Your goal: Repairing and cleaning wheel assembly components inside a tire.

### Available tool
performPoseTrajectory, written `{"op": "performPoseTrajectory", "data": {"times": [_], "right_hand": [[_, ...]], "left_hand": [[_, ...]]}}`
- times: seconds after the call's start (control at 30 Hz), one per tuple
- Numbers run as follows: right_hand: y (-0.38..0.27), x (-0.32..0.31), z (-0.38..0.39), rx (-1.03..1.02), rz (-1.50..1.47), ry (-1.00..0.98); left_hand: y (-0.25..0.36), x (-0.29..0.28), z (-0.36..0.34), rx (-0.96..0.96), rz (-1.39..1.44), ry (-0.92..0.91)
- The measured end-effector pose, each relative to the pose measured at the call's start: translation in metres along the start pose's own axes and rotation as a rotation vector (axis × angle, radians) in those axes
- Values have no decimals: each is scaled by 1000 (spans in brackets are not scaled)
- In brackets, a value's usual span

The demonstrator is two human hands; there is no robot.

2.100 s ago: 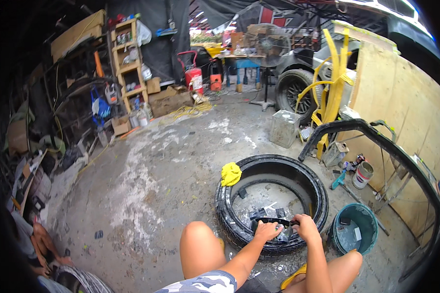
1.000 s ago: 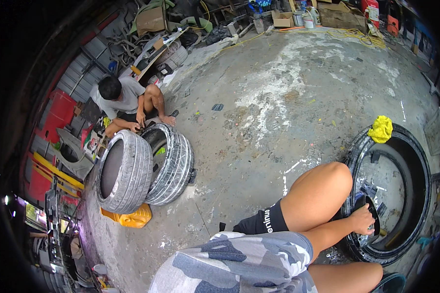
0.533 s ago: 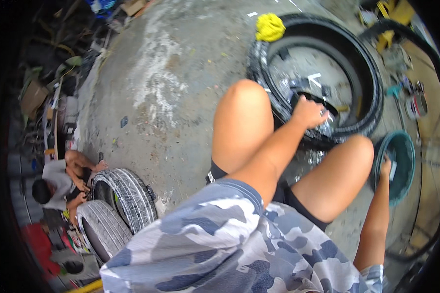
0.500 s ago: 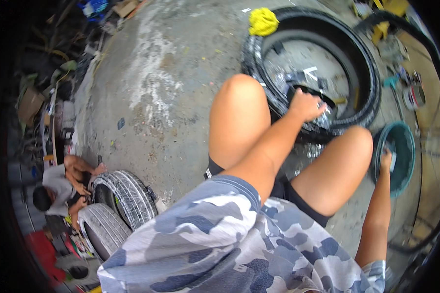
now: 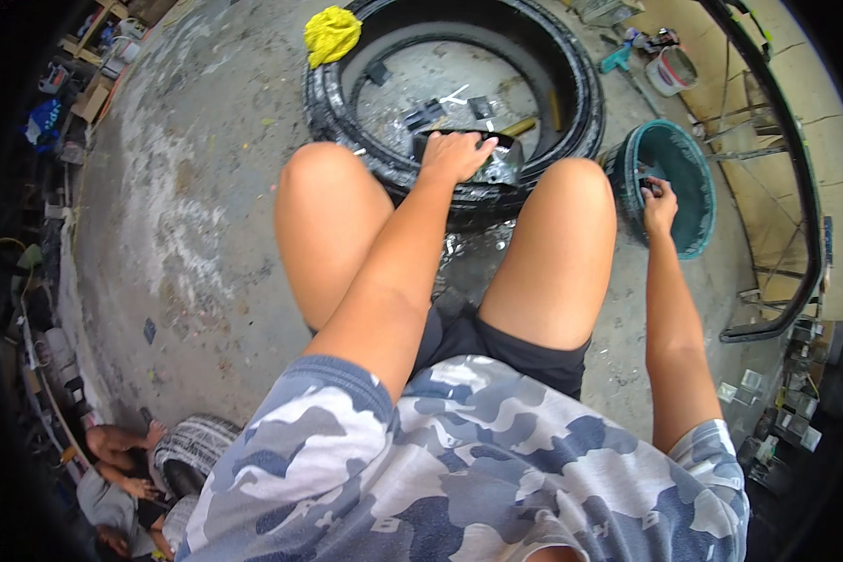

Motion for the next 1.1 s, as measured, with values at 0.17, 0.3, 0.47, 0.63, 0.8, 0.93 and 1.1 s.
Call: {"op": "performPoseTrajectory", "data": {"times": [0.17,0.3,0.47,0.63,0.8,0.93,1.1], "right_hand": [[-72,-29,-43,-216,-153,22],[-204,-13,-43,-297,-148,-340],[-233,83,61,-272,-46,-400],[-205,137,148,-454,17,-143],[-203,146,170,-565,109,-121],[-206,159,149,-548,82,-65],[-189,150,147,-528,64,-112]], "left_hand": [[10,-3,-12,-69,37,-129],[-2,-5,-14,-107,70,-141],[-4,-3,-15,-155,124,-192],[7,-3,-20,-182,142,-219],[5,-4,-18,-203,172,-204],[6,1,-24,-230,164,-183],[10,5,-24,-222,162,-190]]}}
Point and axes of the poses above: each hand's wrist, its own z-axis away from the middle knuckle, its own x-axis out of the palm, y = z × x, the point moved 3 cm from there along -z, towards the middle knuckle, and after that the axes turned 11 degrees about -z, right-handed, at the moved point
